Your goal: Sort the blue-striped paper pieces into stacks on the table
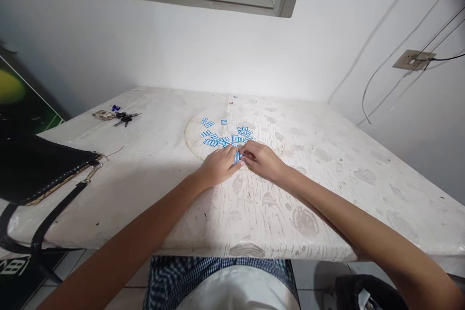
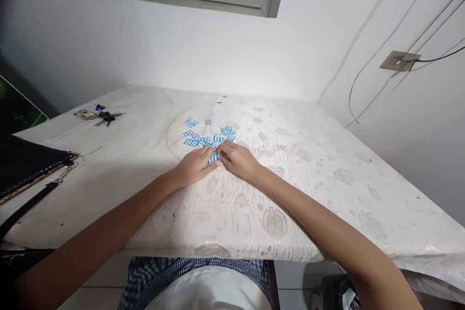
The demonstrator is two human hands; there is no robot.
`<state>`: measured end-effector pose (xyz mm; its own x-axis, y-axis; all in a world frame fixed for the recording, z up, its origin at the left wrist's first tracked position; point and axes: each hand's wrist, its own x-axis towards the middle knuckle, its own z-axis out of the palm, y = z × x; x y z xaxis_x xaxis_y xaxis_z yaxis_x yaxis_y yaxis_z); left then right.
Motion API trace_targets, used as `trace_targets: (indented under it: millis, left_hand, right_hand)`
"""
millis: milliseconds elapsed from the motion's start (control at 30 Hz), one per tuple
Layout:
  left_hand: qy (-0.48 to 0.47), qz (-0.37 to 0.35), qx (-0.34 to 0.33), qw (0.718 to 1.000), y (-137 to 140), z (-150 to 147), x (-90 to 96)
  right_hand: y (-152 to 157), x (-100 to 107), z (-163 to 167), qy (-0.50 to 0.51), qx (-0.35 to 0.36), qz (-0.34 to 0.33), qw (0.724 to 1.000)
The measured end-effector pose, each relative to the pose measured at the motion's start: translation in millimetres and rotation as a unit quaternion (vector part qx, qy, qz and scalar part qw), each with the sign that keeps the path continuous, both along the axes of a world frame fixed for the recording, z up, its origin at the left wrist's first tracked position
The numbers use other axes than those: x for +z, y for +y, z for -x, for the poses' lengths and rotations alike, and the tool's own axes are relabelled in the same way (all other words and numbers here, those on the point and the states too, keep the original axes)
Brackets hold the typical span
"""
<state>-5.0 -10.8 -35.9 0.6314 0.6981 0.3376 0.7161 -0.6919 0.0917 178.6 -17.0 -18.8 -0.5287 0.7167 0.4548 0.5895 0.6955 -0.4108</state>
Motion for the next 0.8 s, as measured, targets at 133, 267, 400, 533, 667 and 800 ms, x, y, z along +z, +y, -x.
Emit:
trace_targets:
  millis: [133, 267, 400, 533, 667, 800]
  left_hand:
    - [0.01, -0.01, 0.014, 1.0, 1, -1, -1.2]
    - [0.017, -0.012, 0.018, 1.0, 2, -2, -1.9]
    - [0.027, -0.011, 0.036, 0.999, 2, -3, -2.3]
    - [0.025, -0.003, 0.044, 0.999, 1, -4, -1.3]
    - [0.012, 0.005, 0.03, 0.999, 0, -3, 1.6]
    - [-0.003, 0.018, 0.014, 1.0, -1, -2, 3.9]
  right_hand:
    - [1, 9, -7, -0.015, -0.02, 0.025, 0.999]
    - [2, 20, -16, -0.1, 0.055, 0.116, 0.987]
    - [-1, 21, -15, -0.152, 0.045, 0.104, 0.982]
    - [-6, 20, -13, -0.17, 0.044, 0.063, 0.982]
    - [-9, 20, -10, -0.204, 0.056, 0.01, 0.977]
    - [-10, 17, -5, -0.248, 0.003, -0.064, 0.967]
